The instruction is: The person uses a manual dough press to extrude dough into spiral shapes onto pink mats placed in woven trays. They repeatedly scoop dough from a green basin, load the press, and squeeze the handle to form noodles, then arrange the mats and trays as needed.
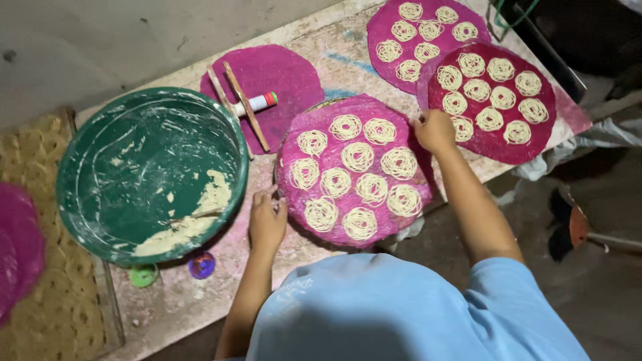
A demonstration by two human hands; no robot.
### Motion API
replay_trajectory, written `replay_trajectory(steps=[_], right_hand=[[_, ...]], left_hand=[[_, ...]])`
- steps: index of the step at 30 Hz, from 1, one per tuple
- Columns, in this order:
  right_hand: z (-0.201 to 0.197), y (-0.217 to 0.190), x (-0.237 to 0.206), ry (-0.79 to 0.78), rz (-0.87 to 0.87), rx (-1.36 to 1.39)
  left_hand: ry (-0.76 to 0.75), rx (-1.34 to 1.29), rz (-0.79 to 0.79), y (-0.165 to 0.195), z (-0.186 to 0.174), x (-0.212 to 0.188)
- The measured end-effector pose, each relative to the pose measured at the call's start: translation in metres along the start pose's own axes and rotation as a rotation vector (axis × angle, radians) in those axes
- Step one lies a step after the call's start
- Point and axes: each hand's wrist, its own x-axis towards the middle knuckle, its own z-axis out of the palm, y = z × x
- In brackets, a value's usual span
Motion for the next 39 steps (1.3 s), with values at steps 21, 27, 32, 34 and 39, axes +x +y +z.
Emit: replay_trajectory(steps=[21, 27, 32, 34, 39], right_hand=[[0.001, 0.049, 0.011, 0.046, -0.279, 0.446], [0.000, 0.055, 0.005, 0.040, -0.328, 0.436], [0.003, 0.058, 0.003, 0.087, -0.402, 0.427], [0.004, 0.057, 0.003, 0.099, -0.409, 0.414], [0.004, 0.053, 0.003, 0.075, -0.313, 0.329]], left_hand=[[0.256, 0.579, -0.065, 0.065, 0.032, 0.018], [0.208, 0.494, -0.103, 0.075, 0.049, 0.026], [0.149, 0.428, -0.232, 0.058, 0.057, 0.041], [0.141, 0.413, -0.248, 0.051, 0.058, 0.046], [0.179, 0.536, -0.119, 0.048, 0.059, 0.055]])
